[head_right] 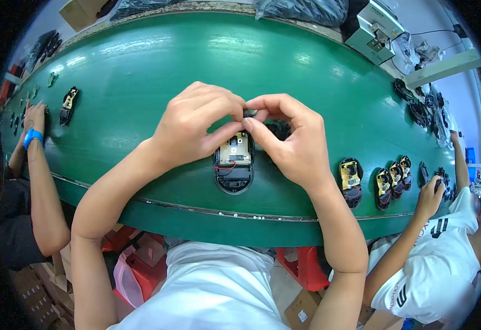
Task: Assembling small electronic components on a production line by connecting wires and placing parts into plastic housings.
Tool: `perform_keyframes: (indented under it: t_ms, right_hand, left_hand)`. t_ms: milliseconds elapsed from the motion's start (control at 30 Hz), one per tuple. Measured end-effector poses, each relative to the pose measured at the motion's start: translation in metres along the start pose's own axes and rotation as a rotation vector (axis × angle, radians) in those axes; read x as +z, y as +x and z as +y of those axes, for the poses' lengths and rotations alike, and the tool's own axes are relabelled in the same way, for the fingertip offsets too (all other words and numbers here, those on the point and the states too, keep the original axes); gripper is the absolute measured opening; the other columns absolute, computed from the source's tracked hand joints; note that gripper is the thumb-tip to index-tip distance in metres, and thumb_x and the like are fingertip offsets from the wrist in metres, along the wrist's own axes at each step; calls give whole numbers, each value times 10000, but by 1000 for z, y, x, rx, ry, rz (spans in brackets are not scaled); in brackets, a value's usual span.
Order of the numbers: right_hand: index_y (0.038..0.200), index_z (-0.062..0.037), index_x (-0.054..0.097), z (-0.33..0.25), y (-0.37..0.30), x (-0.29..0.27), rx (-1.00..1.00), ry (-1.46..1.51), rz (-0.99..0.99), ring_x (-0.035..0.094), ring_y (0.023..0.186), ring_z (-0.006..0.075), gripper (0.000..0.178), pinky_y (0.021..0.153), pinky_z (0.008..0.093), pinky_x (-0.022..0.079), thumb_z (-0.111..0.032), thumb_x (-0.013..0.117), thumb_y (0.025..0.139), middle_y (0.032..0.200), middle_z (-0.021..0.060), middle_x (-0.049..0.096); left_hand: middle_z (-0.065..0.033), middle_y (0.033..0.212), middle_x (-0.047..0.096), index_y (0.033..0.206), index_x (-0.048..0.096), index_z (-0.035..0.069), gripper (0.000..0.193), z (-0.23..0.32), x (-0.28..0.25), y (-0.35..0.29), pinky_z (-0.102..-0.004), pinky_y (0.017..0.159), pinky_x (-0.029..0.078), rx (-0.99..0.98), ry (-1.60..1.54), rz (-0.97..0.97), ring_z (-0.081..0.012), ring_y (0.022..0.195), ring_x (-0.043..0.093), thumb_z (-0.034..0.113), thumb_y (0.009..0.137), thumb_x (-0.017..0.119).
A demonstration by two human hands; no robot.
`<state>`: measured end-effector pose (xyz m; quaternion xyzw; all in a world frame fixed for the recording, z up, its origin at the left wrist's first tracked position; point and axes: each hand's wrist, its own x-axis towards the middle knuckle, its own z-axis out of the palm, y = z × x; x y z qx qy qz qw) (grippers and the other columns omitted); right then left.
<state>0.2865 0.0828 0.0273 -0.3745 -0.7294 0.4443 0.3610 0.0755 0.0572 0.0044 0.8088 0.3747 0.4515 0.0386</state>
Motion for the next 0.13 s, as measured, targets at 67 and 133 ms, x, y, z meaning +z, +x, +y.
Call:
perform_keyframes:
  t_ms: [67, 133]
  right_hand:
    - [1116, -4, 744, -4, -6, 3, 70, 147, -54, 664, 888, 128, 250, 887, 318, 562, -63, 800, 880, 953, 65, 709]
    - [1190, -18, 735, -5, -8, 1, -13, 96, -88, 669, 896, 140, 319, 893, 325, 565, -85, 805, 886, 992, 80, 706]
  left_hand:
    - [-60, 956, 753, 895, 673, 76, 211, 9, -13, -4, -378, 801, 536, -55, -1, -50, -248, 896, 716, 64, 759, 833]
    - [-58, 960, 755, 907, 689, 95, 200, 14, -19, -5, -382, 803, 537, -76, -38, -57, -253, 914, 720, 59, 768, 829]
